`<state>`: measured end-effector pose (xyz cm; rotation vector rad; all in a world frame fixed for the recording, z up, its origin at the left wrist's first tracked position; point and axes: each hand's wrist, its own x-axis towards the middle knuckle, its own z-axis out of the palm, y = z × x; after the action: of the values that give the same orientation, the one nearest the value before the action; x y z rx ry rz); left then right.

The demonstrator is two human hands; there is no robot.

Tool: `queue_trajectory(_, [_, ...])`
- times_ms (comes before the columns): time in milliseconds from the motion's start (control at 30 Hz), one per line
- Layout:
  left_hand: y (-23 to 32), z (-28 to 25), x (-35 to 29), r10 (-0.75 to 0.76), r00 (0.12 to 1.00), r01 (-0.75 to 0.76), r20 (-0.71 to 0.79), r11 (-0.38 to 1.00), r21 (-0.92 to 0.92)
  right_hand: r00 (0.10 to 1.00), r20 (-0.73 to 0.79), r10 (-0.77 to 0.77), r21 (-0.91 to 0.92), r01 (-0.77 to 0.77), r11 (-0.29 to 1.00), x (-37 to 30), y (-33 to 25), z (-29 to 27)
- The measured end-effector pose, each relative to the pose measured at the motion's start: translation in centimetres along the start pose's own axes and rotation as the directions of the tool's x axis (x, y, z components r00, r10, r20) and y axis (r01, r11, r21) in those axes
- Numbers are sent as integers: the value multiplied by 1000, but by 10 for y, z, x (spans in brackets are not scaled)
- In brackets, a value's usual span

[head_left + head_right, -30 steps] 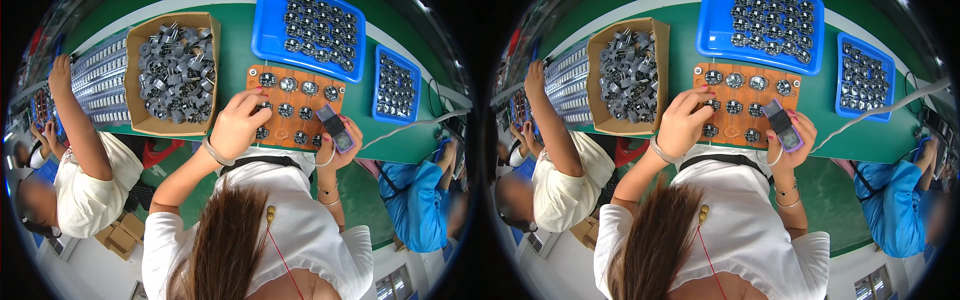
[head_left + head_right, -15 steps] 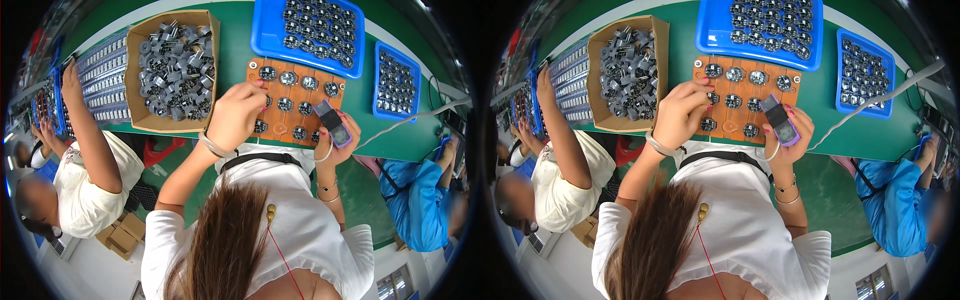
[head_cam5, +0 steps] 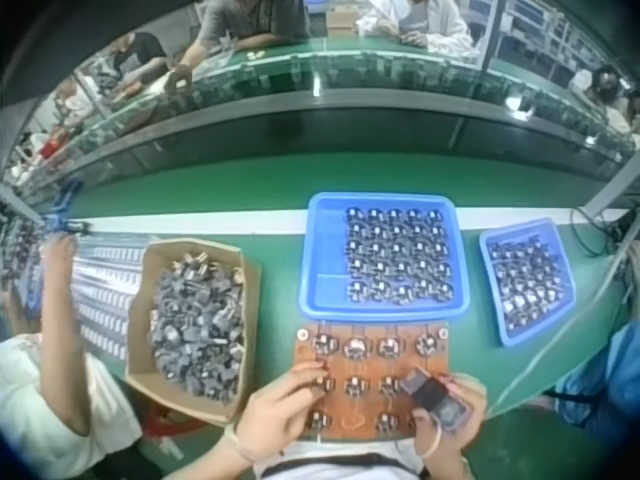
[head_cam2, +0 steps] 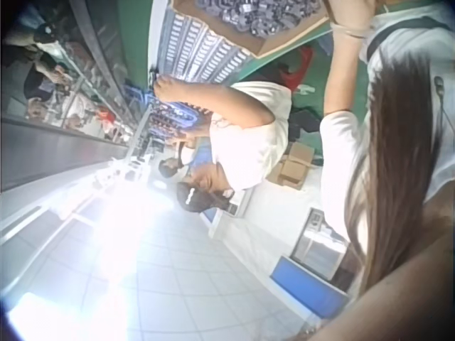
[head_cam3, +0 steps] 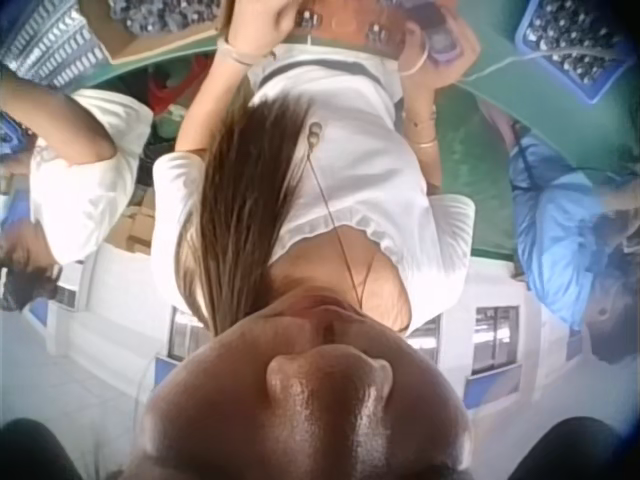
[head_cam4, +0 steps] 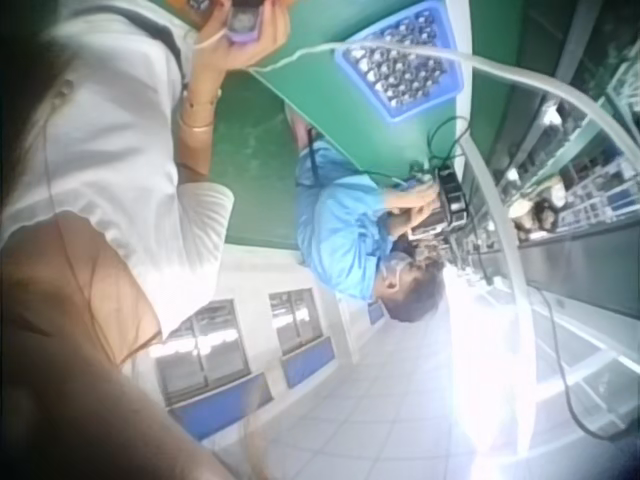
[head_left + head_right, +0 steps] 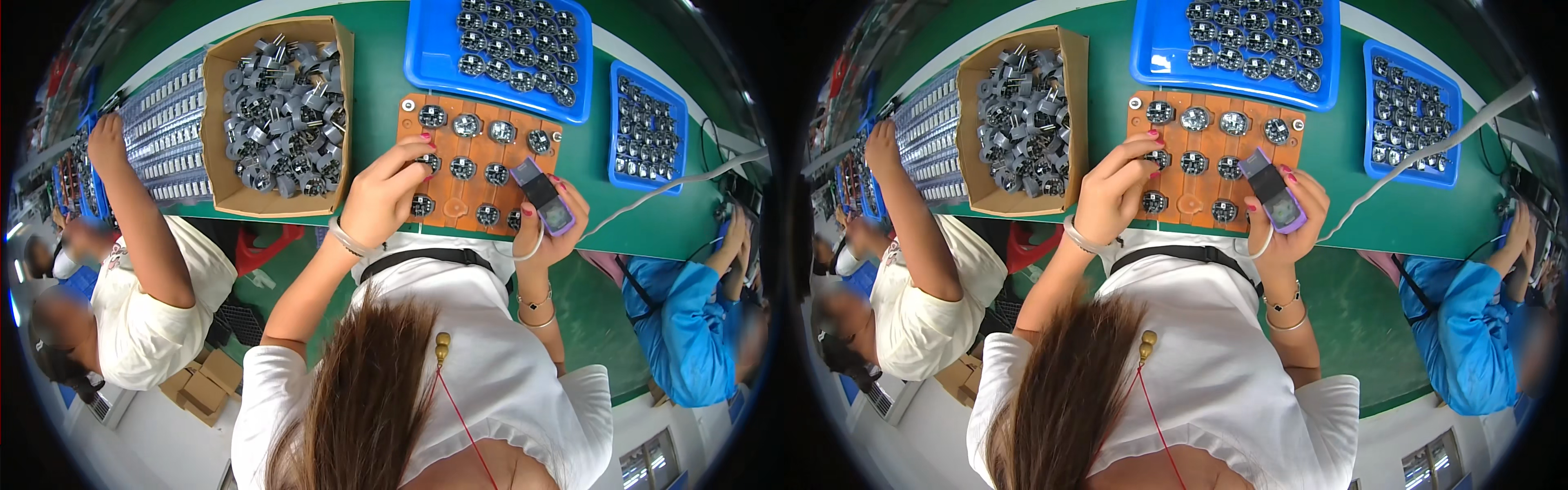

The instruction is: Assembling electronic switches into a jig and testing/fastening them with a handheld electric tool.

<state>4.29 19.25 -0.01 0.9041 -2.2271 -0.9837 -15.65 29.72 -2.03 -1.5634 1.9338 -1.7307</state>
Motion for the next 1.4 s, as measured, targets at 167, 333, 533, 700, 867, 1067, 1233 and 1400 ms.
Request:
queue_trajectory(167, [-15,2,1,90,996,-90,-5,993,-73,1000,3,-16,35,16,999,0,2,1])
queue_trajectory(333, [-15,3,2,93,995,-96,-36,989,-109,1000,2,10,14,-10,1000,1,0,-1])
queue_trajectory(533, [-6,-1,5,50,998,-49,31,998,-32,1000,-4,11,47,-11,999,3,1,0])
queue_trajectory(700, [-3,-2,3,21,1000,-21,22,1000,-11,1000,2,6,32,-6,999,2,0,-1])
queue_trajectory(867, [-11,-2,0,108,993,-107,51,994,-26,1000,-6,20,19,-20,1000,2,0,-1])
queue_trajectory(1067, [6,-9,3,-1,999,-5,-44,990,-142,1000,13,14,-12,-14,1000,3,-1,-3])
queue_trajectory(1233, [20,-12,3,68,998,-65,10,987,-150,963,269,-15,127,-20,992,25,-20,-8])
queue_trajectory(1400, [33,-12,12,113,994,-112,-7,974,-198,877,468,-107,193,17,981,36,-32,-2])
